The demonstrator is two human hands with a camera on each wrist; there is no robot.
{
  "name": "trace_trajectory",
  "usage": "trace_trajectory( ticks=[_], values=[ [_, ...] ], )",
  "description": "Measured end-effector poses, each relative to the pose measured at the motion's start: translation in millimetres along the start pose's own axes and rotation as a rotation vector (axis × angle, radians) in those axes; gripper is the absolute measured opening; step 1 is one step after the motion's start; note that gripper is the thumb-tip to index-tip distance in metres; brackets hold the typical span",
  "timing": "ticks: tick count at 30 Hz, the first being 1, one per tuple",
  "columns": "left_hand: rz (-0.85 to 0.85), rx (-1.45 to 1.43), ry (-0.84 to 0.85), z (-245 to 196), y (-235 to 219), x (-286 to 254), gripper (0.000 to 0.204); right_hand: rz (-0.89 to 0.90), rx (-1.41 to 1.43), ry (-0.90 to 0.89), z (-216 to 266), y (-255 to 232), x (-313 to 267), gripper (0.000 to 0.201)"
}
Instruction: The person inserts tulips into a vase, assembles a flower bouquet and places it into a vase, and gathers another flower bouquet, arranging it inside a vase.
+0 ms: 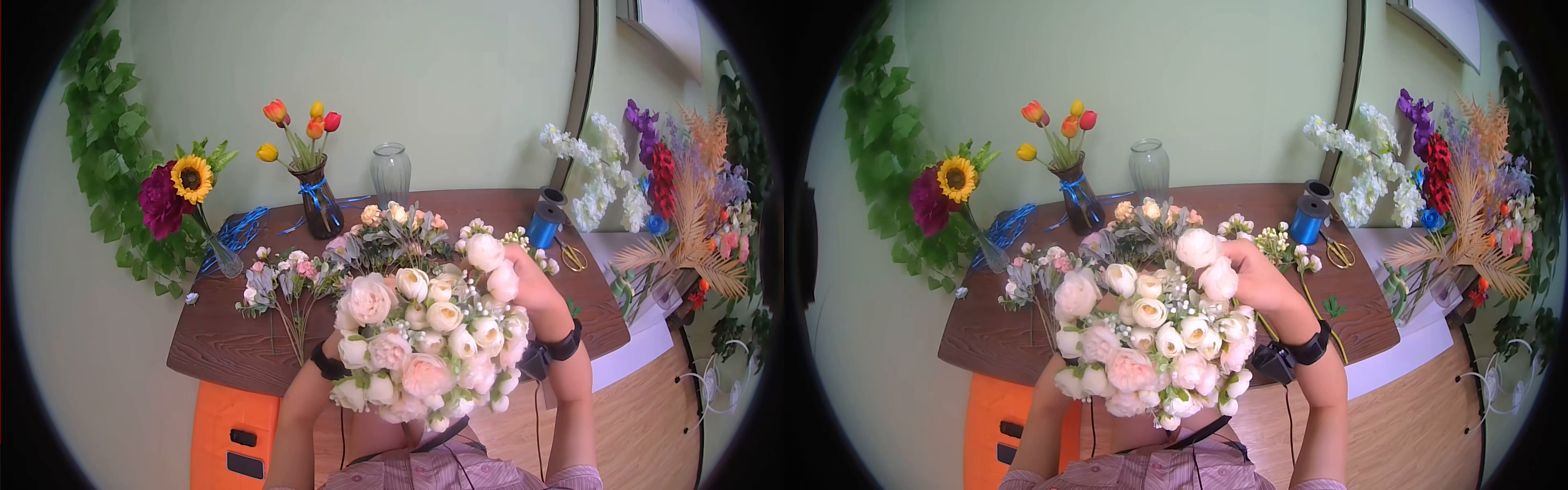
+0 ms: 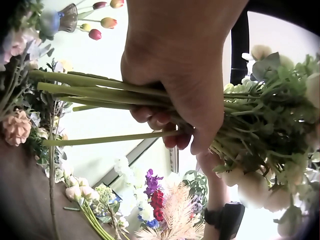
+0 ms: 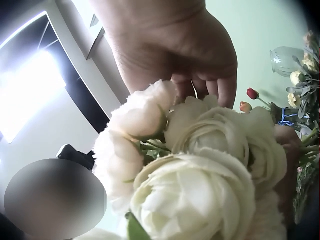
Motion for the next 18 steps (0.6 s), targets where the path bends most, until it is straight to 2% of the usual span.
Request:
trace_trajectory(
  ticks=[9, 11, 18],
  values=[
    [-0.028, 0.136, 0.059, -8.7, -4.9, -23.0, 0.04, 0.037, 0.023, 0.056, -6.4, 7.4, 0.3, 0.016],
    [-0.212, -0.124, -0.061, 0.7, -15.9, -24.9, 0.033, 0.031, 0.034, 0.049, -9.0, 7.1, 0.3, 0.017],
    [-0.169, -0.053, -0.004, 1.7, -15.7, -17.4, 0.033, 0.064, 0.03, 0.042, -13.4, 8.3, -1.3, 0.02]
  ],
)
Point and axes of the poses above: each hand's wrist, its own x-axis towards the middle knuckle, its own y-axis out of the palm, z = x × y, the point moved 10 cm from there along x, towards the middle knuckle, and after that the axes turned 11 degrees about x, right-handed, at the moved point
